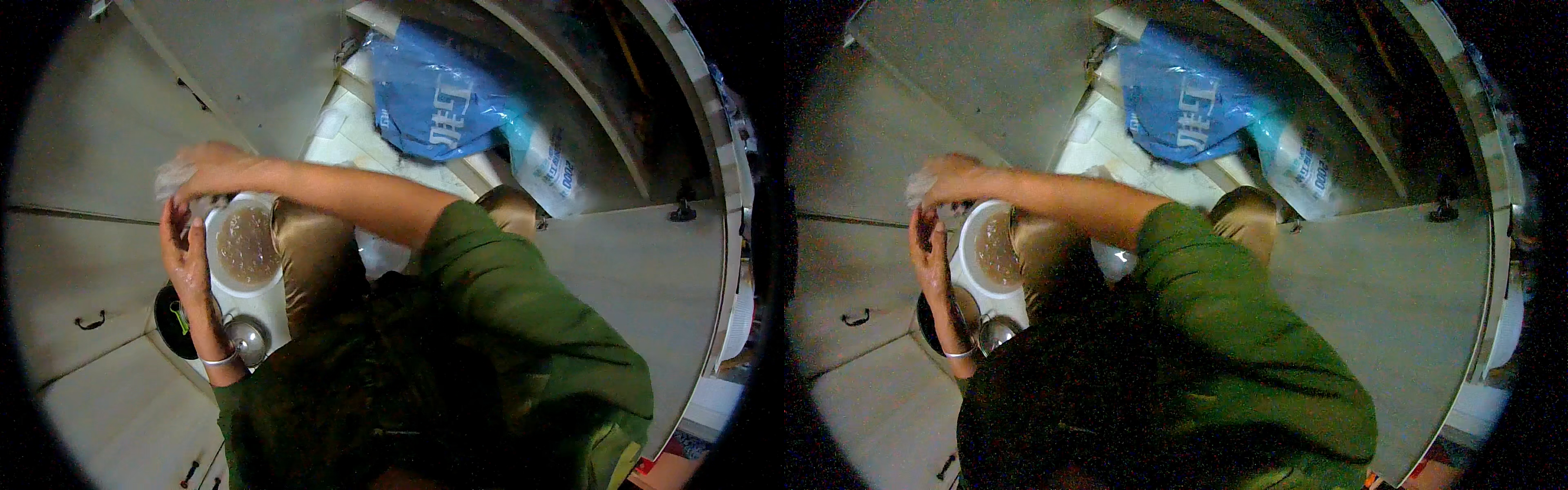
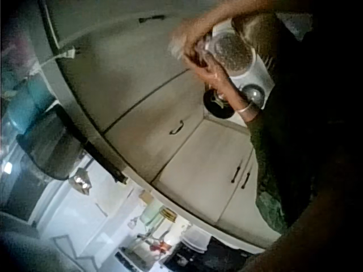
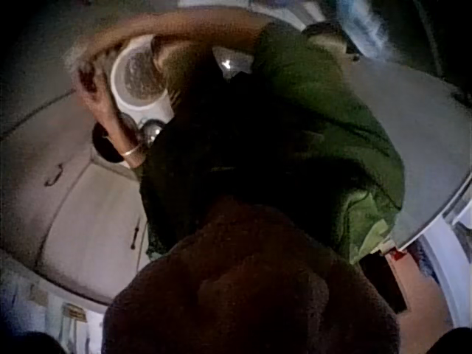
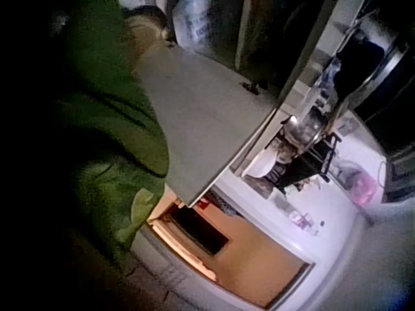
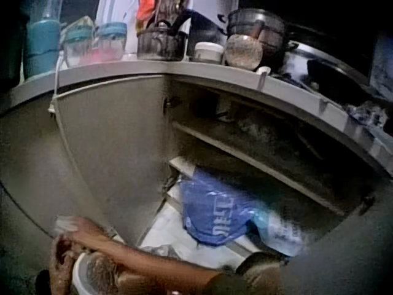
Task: The person sits on the floor and wipes the exterior of a large blue plastic bag with a cloth. They then dip the cloth into a white bucket of water, wring it out, and continue wiping the bag's surface.
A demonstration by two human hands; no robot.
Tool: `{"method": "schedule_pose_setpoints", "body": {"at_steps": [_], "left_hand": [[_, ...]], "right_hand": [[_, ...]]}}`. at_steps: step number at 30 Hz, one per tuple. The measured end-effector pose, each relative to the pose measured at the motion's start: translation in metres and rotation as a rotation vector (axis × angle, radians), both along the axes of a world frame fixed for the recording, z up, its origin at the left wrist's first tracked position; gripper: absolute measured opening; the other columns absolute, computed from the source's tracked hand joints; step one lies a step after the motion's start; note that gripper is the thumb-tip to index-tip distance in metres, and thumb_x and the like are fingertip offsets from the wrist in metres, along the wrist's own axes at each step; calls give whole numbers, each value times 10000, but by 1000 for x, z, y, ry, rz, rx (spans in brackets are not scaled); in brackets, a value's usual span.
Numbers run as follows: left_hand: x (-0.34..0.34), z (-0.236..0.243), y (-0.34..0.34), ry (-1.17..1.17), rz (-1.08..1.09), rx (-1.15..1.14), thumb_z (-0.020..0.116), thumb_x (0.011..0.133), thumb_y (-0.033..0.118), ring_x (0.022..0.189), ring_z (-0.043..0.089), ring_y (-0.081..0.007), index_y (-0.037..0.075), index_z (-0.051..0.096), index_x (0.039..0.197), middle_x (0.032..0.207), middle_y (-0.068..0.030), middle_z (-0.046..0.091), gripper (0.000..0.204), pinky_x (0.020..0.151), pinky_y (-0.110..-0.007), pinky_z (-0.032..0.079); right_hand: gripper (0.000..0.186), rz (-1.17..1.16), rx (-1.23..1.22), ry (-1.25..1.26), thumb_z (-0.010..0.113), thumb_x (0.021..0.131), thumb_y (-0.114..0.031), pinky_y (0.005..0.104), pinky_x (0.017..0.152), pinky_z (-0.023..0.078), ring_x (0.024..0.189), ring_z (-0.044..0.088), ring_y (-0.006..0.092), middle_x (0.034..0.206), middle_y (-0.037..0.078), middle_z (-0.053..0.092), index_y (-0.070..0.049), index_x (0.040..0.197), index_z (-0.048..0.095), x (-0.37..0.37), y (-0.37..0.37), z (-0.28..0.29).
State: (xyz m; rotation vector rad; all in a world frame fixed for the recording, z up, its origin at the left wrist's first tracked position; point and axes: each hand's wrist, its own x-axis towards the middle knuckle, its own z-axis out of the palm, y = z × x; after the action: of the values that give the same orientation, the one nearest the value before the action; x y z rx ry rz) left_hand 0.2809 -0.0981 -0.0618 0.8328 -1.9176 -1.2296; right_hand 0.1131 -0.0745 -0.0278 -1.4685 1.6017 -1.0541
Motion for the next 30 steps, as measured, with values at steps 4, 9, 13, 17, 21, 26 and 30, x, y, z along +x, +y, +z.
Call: {"method": "schedule_pose_setpoints", "body": {"at_steps": [4, 9, 13, 17, 21, 26, 30], "left_hand": [[-53, 42, 39, 138, -108, -53, 481, 829, 93, 1038, 461, -183, 1, 444, 1147, 1134, -126, 480, 332, 873, -284, 364], [-158, 60, 41, 68, -351, 109, 504, 811, 156, 951, 511, -167, 5, 494, 1085, 1034, -101, 536, 313, 821, -263, 396], [-282, -4, 18, -118, -443, 332, 542, 755, 261, 859, 509, -176, 27, 505, 1051, 953, -65, 538, 378, 711, -288, 414], [-361, -98, -11, -174, -493, 562, 575, 706, 368, 1018, 413, -233, 26, 449, 1108, 1093, -113, 467, 542, 809, -362, 350], [-396, -130, 8, -88, -342, 606, 603, 664, 470, 1177, 268, -281, 18, 320, 1217, 1260, -171, 317, 767, 946, -373, 219], [-420, -126, 15, -93, -378, 924, 653, 594, 515, 1227, 190, -328, 17, -75, 1296, 1340, -219, 117, 1127, 977, -415, 210], [-454, -166, 20, -65, -387, 994, 663, 605, 484, 1200, 240, -336, 18, -47, 1295, 1320, -221, 169, 1094, 931, -457, 274]], "right_hand": [[566, -108, -118, 122, 654, 604, -401, 319, 810, 410, 970, 509, 243, 1034, 130, 543, -87, 1056, 517, -78, 73, -8], [358, -808, -81, 46, 617, 702, -260, 291, 534, 458, 658, 549, 146, 841, 84, 579, -53, 971, 504, -173, 165, 0], [329, -1175, -280, -144, 610, 715, -241, 267, 604, 426, 666, 513, 124, 781, 57, 547, -41, 950, 495, -225, 217, -6], [451, -1353, -214, 147, 638, 683, -288, 318, 746, 398, 834, 524, 226, 929, 131, 559, -8, 1007, 496, -274, 255, -65], [496, -1366, -201, 198, 631, 688, -321, 312, 769, 393, 864, 526, 237, 978, 154, 553, -8, 1041, 477, -287, 280, -56], [507, -1520, 18, 177, 599, 716, -255, 287, 734, 396, 834, 511, 218, 979, 142, 526, 29, 1098, 423, -286, 276, -46], [465, -1444, -12, 256, 596, 721, -235, 250, 612, 402, 713, 500, 155, 871, 94, 534, 9, 1081, 431, -312, 285, -76]]}}
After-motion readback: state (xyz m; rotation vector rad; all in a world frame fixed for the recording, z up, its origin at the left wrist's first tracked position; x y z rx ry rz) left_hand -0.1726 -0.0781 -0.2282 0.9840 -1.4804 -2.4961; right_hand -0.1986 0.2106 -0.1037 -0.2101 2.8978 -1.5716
